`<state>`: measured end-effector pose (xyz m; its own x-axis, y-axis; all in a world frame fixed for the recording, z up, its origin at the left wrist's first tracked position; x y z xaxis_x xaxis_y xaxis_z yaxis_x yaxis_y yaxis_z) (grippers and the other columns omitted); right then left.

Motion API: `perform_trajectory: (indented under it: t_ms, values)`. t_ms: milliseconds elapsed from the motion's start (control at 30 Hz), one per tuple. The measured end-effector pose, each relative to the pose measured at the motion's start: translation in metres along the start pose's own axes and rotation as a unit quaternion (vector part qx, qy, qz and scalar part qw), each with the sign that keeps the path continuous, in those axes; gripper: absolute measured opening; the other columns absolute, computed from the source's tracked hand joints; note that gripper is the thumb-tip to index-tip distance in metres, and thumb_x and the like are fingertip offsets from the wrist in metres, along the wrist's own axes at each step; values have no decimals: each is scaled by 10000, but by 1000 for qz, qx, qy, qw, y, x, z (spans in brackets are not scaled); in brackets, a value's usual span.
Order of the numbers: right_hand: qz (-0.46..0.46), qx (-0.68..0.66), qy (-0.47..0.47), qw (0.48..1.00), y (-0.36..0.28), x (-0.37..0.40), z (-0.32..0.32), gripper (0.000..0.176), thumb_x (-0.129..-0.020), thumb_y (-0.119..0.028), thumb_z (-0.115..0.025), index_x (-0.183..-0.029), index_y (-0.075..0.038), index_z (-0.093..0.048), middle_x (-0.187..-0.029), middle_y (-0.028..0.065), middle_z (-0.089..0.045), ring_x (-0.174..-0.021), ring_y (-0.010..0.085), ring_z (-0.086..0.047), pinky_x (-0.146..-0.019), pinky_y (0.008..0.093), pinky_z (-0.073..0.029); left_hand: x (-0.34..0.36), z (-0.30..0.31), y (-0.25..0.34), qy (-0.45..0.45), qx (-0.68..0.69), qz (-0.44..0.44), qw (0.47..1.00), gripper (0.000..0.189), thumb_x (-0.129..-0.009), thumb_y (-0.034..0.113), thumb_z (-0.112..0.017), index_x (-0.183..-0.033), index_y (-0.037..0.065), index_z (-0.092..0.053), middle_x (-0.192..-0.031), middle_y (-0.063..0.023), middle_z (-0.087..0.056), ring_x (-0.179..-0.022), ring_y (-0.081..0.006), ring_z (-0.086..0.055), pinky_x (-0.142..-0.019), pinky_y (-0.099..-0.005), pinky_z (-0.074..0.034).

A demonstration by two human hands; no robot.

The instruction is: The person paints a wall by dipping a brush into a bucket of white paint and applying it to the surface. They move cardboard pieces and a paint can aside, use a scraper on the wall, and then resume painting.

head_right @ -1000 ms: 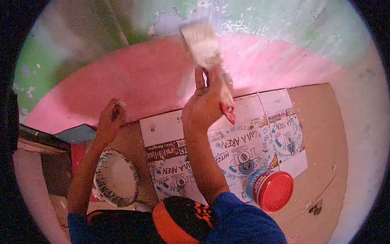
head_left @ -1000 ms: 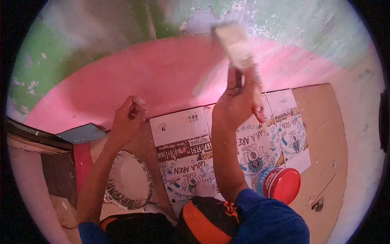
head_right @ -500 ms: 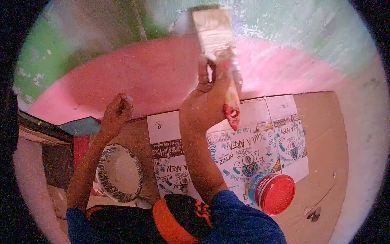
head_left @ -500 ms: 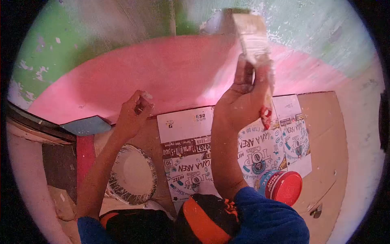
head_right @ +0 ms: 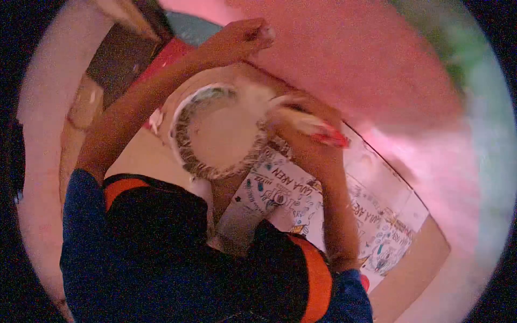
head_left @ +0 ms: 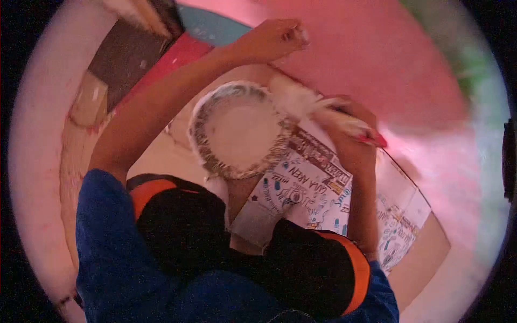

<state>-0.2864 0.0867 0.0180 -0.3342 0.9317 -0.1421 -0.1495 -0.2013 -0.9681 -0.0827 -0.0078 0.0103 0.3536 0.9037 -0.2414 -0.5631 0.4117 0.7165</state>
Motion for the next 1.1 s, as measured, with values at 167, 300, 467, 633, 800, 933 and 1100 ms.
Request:
perform_trajectory:
  t_ms: [167, 300, 467, 633, 800, 933, 1100]
  values:
    - [92, 185, -395, 895, 45, -12, -117, 134, -646, -119, -583, -763, -61, -552, -704, 164, -553, -663, 304, -542, -633, 365, -439, 27, 23, -32, 30, -75, 52, 995, 301, -759, 307, -541, -884, 33, -538, -721, -138, -589, -662, -245, -585, -610, -343, -455]
    - [117, 304, -432, 841, 94, -17, -153, 122, -663, -143, -613, -754, -79, -564, -717, 139, -575, -709, 307, -552, -642, 319, -426, 39, 28, -47, 32, -104, 72, 992, 358, -771, 342, -536, -945, 30, -513, -760, -163, -588, -706, -252, -586, -627, -342, -455]
    - [-62, 178, -389, 902, 70, -34, -107, 117, -661, -114, -638, -739, -58, -570, -649, 80, -558, -651, 184, -573, -582, 292, -451, 32, 14, -67, 24, -77, 45, 996, 448, -786, 318, -549, -1053, -29, -455, -858, -195, -589, -812, -260, -586, -675, -363, -460]
    - [-237, -144, -37, 960, 32, -14, 18, 124, -649, -97, -657, -717, -24, -583, -691, 51, -582, -659, 115, -564, -588, 243, -467, 6, 1, -59, -1, 4, 140, 990, 392, -798, 221, -560, -1078, -28, -443, -751, -57, -529, -634, -117, -484, -575, -271, -418]
    - [-79, 107, 155, 979, -5, -6, 113, 140, -655, -72, -656, -793, -60, -632, -781, 80, -610, -738, 162, -584, -639, 281, -496, -21, -23, -36, 60, 80, 43, 994, 259, -783, 167, -560, -952, -10, -475, -596, -48, -469, -536, -110, -429, -511, -269, -381]
    - [329, 523, 135, 774, -45, -17, 137, 178, -624, 2, -663, -773, -92, -638, -784, 93, -613, -813, 212, -585, -683, 285, -489, -33, -45, -13, 46, 120, 4, 992, 241, -778, 152, -557, -939, -8, -474, -631, -59, -501, -563, -106, -461, -534, -262, -399]
    - [4, 100, 250, 963, 29, -13, 132, 186, -723, -96, -599, -909, -89, -589, -907, 143, -567, -874, 261, -551, -732, 316, -467, -35, -54, 7, 22, 96, -1, 995, 220, -777, 140, -547, -925, -3, -469, -652, -57, -511, -584, -109, -476, -553, -263, -407]
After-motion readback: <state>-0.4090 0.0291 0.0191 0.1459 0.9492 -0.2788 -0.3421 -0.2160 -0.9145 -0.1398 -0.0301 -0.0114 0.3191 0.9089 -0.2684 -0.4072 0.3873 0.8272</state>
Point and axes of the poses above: each hand's wrist, its own x-axis away from the middle knuckle, its own z-axis out of the back of the hand, y = z × x, the point moved 3 cm from there along -x, towards the middle knuckle
